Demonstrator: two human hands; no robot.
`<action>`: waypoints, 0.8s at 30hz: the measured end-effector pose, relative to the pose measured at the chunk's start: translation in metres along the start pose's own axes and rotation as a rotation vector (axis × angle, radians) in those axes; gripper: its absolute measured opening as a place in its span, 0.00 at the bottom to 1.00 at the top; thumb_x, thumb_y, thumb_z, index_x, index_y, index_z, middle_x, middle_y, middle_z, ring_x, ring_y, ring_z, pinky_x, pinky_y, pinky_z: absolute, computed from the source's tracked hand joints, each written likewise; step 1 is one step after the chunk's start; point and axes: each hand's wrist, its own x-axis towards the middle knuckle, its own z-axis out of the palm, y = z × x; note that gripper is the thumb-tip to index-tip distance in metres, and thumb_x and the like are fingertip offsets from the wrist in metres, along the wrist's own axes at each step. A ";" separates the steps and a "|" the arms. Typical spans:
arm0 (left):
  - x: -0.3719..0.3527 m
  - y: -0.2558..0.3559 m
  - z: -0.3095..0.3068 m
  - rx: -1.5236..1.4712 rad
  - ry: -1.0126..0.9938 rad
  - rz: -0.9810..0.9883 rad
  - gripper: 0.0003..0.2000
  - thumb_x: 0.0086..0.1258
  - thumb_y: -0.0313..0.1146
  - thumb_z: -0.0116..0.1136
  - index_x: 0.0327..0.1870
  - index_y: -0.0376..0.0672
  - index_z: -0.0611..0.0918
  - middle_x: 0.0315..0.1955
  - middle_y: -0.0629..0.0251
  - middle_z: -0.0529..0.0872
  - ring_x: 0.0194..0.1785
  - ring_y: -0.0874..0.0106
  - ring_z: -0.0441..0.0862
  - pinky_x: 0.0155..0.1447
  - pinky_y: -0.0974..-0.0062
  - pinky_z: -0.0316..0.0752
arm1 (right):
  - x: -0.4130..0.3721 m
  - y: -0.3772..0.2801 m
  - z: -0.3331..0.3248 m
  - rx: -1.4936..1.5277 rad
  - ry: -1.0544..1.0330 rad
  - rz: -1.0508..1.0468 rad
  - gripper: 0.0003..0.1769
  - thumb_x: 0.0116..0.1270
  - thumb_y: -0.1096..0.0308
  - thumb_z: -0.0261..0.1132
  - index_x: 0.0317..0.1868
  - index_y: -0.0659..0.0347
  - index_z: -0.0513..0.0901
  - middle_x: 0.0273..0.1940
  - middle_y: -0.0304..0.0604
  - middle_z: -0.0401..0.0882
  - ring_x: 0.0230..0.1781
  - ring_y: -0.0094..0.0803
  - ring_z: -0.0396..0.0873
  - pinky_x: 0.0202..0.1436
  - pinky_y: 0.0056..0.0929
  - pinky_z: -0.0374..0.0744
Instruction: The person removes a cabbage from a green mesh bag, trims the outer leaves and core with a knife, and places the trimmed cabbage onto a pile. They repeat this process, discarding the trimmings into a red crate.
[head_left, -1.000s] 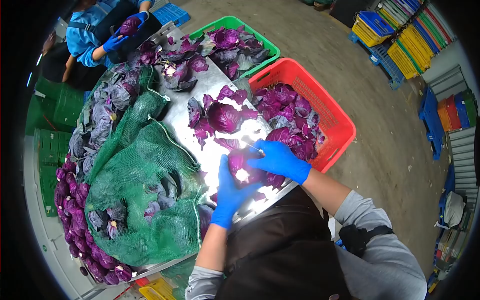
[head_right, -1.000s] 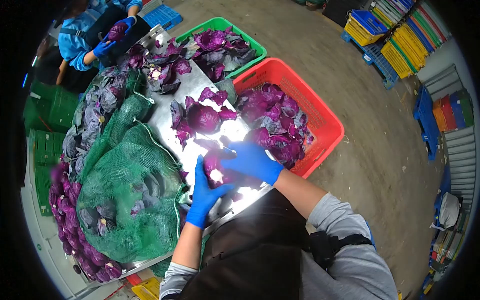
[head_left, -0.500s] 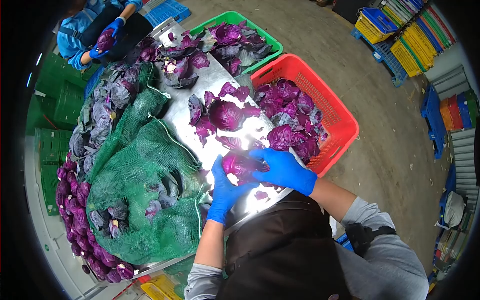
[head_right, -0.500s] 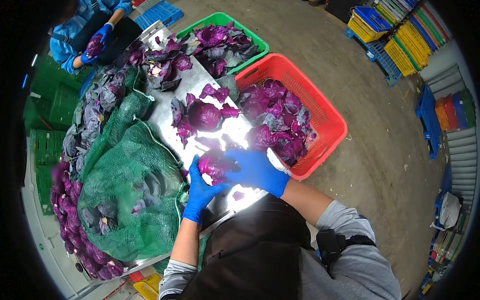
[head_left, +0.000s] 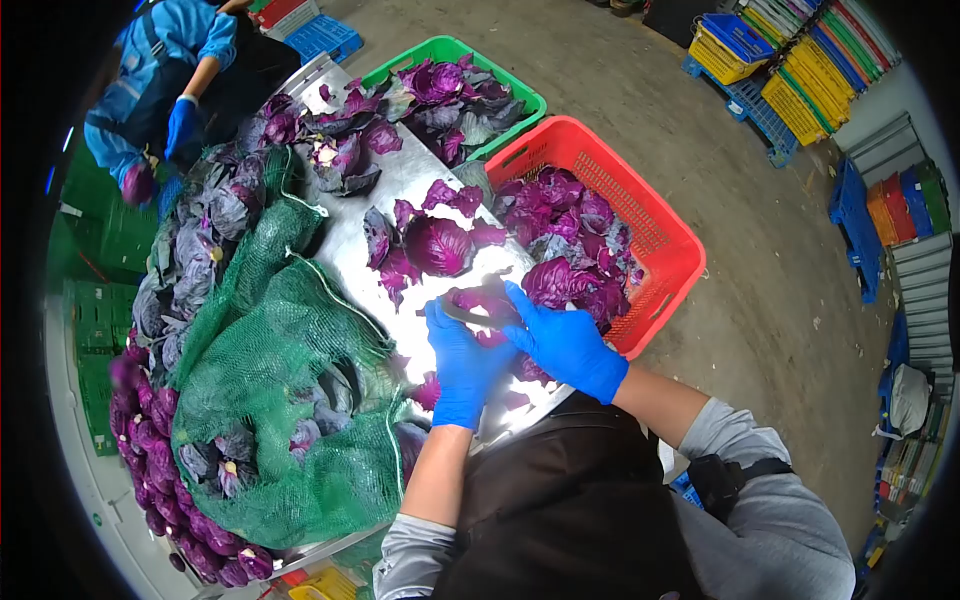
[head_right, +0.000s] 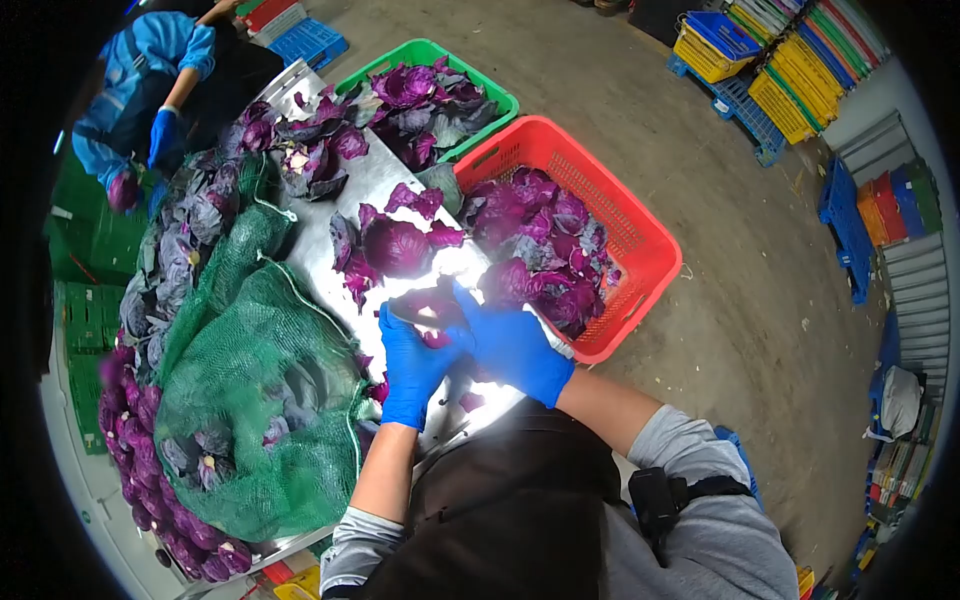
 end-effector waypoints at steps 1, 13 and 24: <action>0.004 -0.002 0.001 -0.090 -0.065 0.008 0.60 0.38 0.55 0.75 0.67 0.25 0.53 0.65 0.37 0.57 0.69 0.46 0.55 0.70 0.57 0.57 | -0.002 0.002 0.004 0.000 0.007 0.002 0.34 0.70 0.48 0.50 0.71 0.54 0.56 0.23 0.43 0.77 0.17 0.38 0.76 0.30 0.38 0.77; 0.001 0.012 0.000 -0.006 0.009 0.027 0.44 0.41 0.46 0.74 0.58 0.32 0.65 0.54 0.47 0.69 0.56 0.55 0.70 0.59 0.65 0.68 | 0.010 0.006 0.015 -0.030 0.093 -0.081 0.32 0.67 0.51 0.57 0.67 0.57 0.64 0.21 0.41 0.77 0.17 0.35 0.77 0.16 0.35 0.70; -0.031 -0.004 -0.002 0.102 0.112 0.197 0.57 0.34 0.49 0.79 0.66 0.34 0.57 0.64 0.44 0.60 0.67 0.50 0.59 0.69 0.59 0.59 | 0.053 0.060 0.058 0.715 -0.015 0.404 0.27 0.58 0.42 0.65 0.29 0.63 0.80 0.23 0.53 0.77 0.24 0.50 0.73 0.32 0.41 0.74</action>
